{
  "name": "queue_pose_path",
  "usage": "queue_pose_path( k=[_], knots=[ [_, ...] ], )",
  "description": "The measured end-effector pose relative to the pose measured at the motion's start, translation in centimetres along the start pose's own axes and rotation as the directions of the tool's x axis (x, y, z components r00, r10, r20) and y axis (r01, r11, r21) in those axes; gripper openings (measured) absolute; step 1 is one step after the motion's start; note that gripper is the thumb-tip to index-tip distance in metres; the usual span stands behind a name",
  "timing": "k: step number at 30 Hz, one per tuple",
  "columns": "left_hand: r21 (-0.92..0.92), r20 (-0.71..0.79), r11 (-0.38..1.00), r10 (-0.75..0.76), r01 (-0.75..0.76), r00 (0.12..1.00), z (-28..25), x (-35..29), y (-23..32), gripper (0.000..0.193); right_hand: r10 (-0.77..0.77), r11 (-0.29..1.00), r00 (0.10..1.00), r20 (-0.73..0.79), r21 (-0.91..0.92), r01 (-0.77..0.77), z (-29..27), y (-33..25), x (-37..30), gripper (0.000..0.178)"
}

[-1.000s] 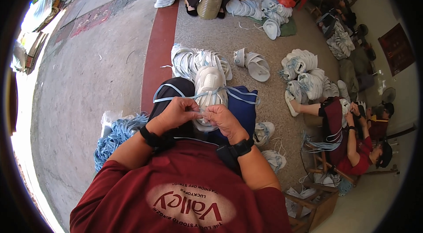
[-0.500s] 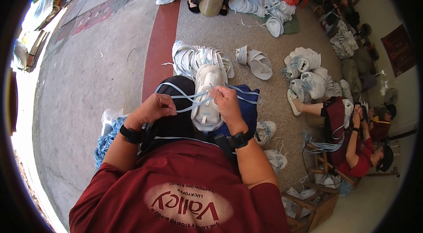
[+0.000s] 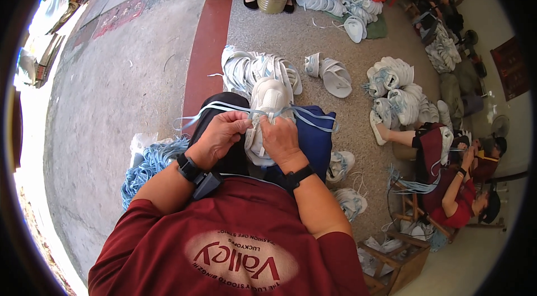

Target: The worker is lacing a white sneaker while seated in a production area.

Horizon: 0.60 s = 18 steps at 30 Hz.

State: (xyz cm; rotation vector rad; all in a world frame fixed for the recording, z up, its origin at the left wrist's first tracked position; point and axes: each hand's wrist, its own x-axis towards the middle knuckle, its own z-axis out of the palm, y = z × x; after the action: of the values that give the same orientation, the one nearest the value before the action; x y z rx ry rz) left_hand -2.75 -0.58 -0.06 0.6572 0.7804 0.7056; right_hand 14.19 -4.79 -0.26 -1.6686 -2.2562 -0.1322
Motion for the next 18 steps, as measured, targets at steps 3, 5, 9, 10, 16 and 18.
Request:
queue_pose_path(
  k=[3, 5, 9, 10, 16, 18],
  knots=[
    [0.087, 0.031, 0.995, -0.046, 0.044, 0.998, 0.2, 2.3, -1.1, 0.004, 0.05, 0.998, 0.995, -0.088, -0.027, -0.053, 0.6, 0.1, -0.2, 0.018],
    [0.11, 0.016, 0.994, -0.018, 0.016, 1.0, 0.6, 3.4, -0.7, 0.005, 0.056, 0.996, 0.991, -0.122, -0.062, -0.064, 0.9, 0.3, -0.5, 0.019],
    [0.151, -0.065, 0.983, 0.111, -0.1, 0.992, 1.4, 5.4, -0.5, 0.007, 0.067, 0.998, 0.99, -0.128, -0.008, -0.069, 1.2, 1.2, -1.0, 0.02],
    [0.122, -0.059, 0.988, 0.1, -0.092, 0.993, 1.2, 5.8, -0.4, 0.008, 0.055, 0.998, 0.988, -0.144, 0.02, -0.053, 1.2, 1.5, -1.2, 0.021],
    [0.044, -0.044, 0.98, 0.193, -0.191, 0.98, 1.0, 7.3, -1.9, 0.007, 0.048, 0.997, 0.985, -0.164, 0.071, -0.037, 1.2, 2.1, -1.8, 0.026],
    [0.125, -0.04, 0.968, 0.225, -0.218, 0.974, 0.7, 7.7, -2.4, 0.006, 0.042, 0.997, 0.982, -0.182, 0.07, -0.03, 1.2, 2.0, -1.7, 0.026]
  ],
)
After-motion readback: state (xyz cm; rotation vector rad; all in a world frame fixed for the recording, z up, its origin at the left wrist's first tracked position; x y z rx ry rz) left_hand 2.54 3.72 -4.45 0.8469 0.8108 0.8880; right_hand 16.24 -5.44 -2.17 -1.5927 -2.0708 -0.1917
